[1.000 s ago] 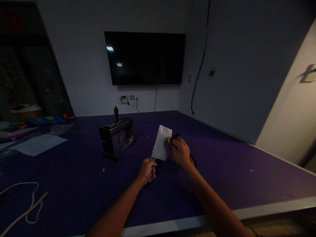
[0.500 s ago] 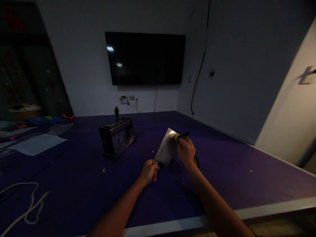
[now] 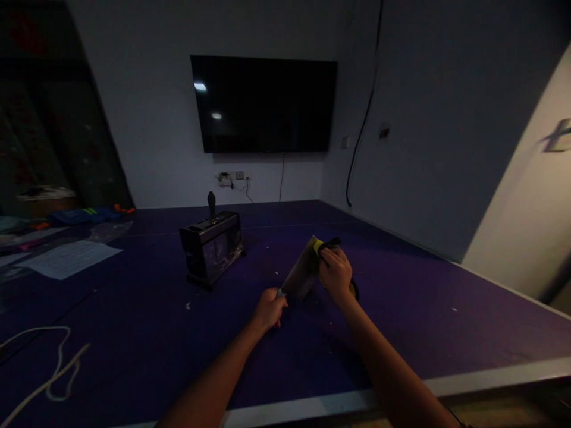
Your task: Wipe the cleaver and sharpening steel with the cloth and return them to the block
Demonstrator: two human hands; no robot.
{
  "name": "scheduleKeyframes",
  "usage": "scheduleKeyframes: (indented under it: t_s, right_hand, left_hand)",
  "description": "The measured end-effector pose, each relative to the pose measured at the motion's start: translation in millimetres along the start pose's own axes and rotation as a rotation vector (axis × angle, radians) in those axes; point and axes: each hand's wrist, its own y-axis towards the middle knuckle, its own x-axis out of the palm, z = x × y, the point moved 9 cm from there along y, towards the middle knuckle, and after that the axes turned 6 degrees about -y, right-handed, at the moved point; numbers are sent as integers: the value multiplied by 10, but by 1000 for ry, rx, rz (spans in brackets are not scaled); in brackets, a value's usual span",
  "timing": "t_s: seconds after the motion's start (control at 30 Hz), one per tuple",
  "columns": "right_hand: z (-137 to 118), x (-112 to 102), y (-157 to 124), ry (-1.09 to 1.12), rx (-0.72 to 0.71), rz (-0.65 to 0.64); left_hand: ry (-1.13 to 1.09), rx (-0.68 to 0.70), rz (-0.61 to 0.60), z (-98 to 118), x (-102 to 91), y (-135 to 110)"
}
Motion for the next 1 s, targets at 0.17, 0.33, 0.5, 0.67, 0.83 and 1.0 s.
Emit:
scheduleKeyframes:
  t_s: [0.17,0.33,0.5,0.67,0.83,1.0]
  right_hand:
    - [-21,-10,5,36,-12,2]
    - [-83,5,12,70,-39,-21]
    - [-595,333,-158,176,-257,-330]
    - [-1155,574,-484,211,-518,-641]
    - [-961,665,-502,143,-467,-715]
    - [-702,732,-446,93,-359,-716]
  left_hand:
    - [3,30,-13,49,-16,-15]
    - [-138,21,14,58,11,-28]
    - [-483,42,216,65,-166,-32]
    - [-618,159,456,192,-595,-74]
    - [-251,357,699,692,-1178,-275]
    - [448,312,824,1686,-1897,-461]
